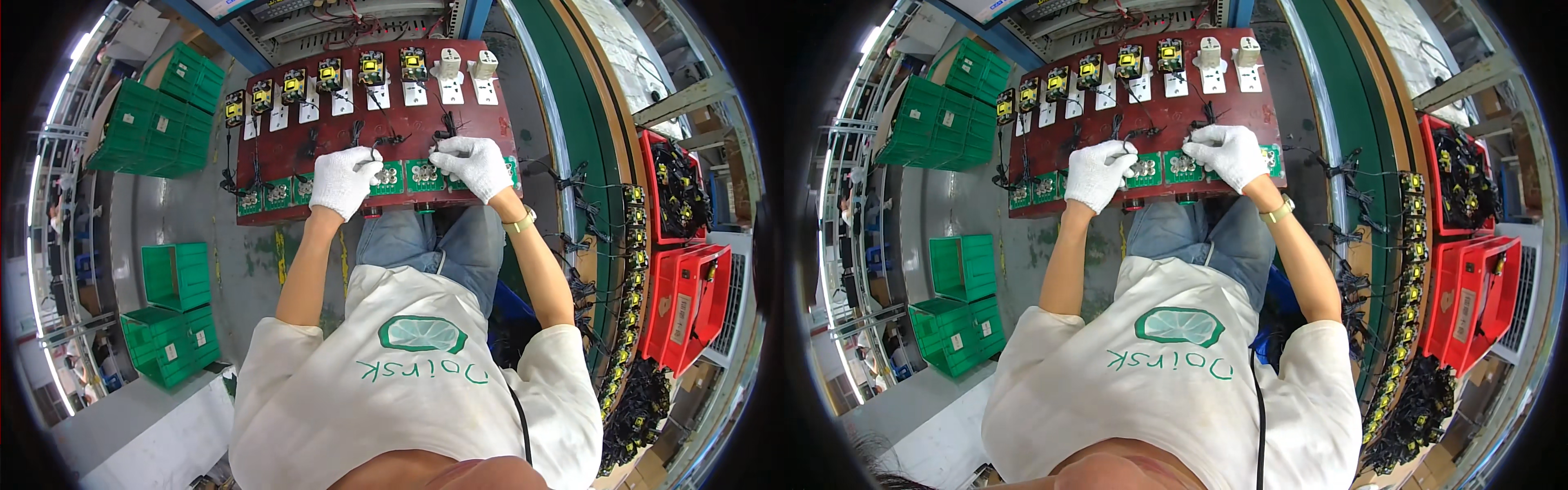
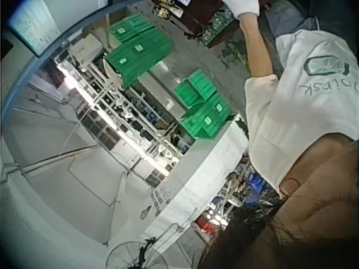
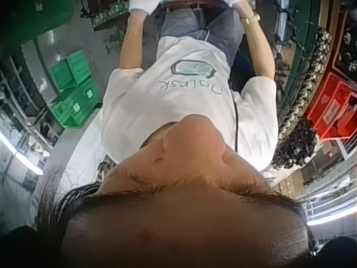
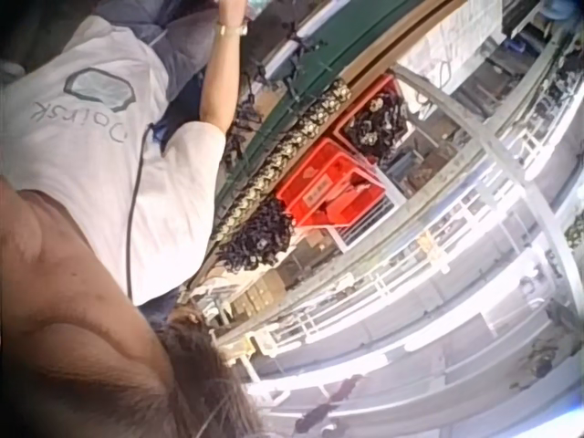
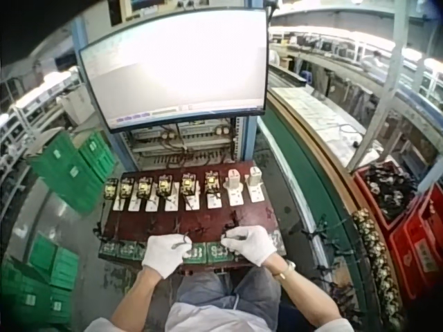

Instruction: The recorder is testing electronic circuit boards by organizing them on a testing rack, connecting cables, and using a handheld scanning tool.

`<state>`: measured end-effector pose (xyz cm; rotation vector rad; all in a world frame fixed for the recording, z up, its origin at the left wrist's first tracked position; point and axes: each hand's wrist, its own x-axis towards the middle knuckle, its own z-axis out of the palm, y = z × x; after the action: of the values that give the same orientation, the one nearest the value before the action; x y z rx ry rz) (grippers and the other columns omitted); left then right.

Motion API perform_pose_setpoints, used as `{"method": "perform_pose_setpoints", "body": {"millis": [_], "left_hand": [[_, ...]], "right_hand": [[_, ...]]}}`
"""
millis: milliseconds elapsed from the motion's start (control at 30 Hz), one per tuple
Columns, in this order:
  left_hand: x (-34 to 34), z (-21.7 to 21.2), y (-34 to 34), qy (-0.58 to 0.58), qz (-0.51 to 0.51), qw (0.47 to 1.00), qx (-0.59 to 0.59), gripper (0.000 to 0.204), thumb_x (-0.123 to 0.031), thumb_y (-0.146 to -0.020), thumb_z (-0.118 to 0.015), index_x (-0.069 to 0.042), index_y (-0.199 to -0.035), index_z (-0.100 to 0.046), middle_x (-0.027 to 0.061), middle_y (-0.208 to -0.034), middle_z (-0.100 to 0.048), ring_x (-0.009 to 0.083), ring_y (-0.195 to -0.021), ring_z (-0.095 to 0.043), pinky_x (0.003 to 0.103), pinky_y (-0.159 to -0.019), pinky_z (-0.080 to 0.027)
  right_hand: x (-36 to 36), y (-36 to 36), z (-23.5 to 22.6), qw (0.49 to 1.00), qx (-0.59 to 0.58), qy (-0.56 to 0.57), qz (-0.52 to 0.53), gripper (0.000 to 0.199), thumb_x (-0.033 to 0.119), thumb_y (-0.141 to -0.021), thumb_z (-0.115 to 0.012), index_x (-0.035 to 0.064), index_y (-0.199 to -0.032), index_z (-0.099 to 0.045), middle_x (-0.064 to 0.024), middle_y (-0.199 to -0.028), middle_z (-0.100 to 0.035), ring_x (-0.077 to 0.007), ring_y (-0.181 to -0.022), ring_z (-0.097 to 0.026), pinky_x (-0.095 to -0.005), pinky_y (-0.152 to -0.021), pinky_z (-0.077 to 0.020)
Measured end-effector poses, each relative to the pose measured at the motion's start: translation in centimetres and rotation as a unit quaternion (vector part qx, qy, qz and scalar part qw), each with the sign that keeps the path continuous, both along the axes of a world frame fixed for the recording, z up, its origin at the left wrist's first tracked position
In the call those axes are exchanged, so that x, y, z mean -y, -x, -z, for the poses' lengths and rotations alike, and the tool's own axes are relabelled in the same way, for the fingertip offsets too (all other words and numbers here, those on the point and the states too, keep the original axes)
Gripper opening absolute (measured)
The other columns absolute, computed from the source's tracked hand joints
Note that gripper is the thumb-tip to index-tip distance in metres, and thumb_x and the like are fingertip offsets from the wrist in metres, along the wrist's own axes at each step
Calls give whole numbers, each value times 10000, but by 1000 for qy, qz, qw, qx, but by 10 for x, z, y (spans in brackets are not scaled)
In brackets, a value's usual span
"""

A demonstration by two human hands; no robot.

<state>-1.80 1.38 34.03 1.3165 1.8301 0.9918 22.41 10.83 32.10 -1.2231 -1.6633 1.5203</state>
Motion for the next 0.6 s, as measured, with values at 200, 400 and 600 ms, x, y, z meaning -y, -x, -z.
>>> {"method": "perform_pose_setpoints", "body": {"millis": [200, 400, 600], "left_hand": [[3, 5, 1, -15, -4, 1000, 3, 145, -48, -880, -716, -33, -986, -814, 54, -798, -771, 127, -606, -676, 266, -524, -508], [4, 23, -4, -158, 39, 972, -170, 152, -47, -875, -708, -19, -984, -810, 107, -869, -789, 220, -641, -692, 319, -601, -538], [3, 41, -11, -224, 64, 935, -268, 163, -36, -869, -691, -9, -1007, -773, 127, -956, -764, 314, -758, -695, 386, -718, -550]], "right_hand": [[4, 8, 8, 987, 53, -152, -19, 226, 101, -886, -826, -57, -1040, -781, -60, -836, -758, -126, -643, -639, -266, -603, -535], [12, 12, 6, 898, 93, -423, -76, 191, 129, -855, -828, 7, -996, -784, -72, -858, -739, -228, -681, -667, -331, -656, -544], [17, 10, 24, 862, 118, -491, -32, 183, 183, -874, -800, 83, -1018, -746, -64, -849, -632, -267, -742, -626, -367, -687, -518]]}}
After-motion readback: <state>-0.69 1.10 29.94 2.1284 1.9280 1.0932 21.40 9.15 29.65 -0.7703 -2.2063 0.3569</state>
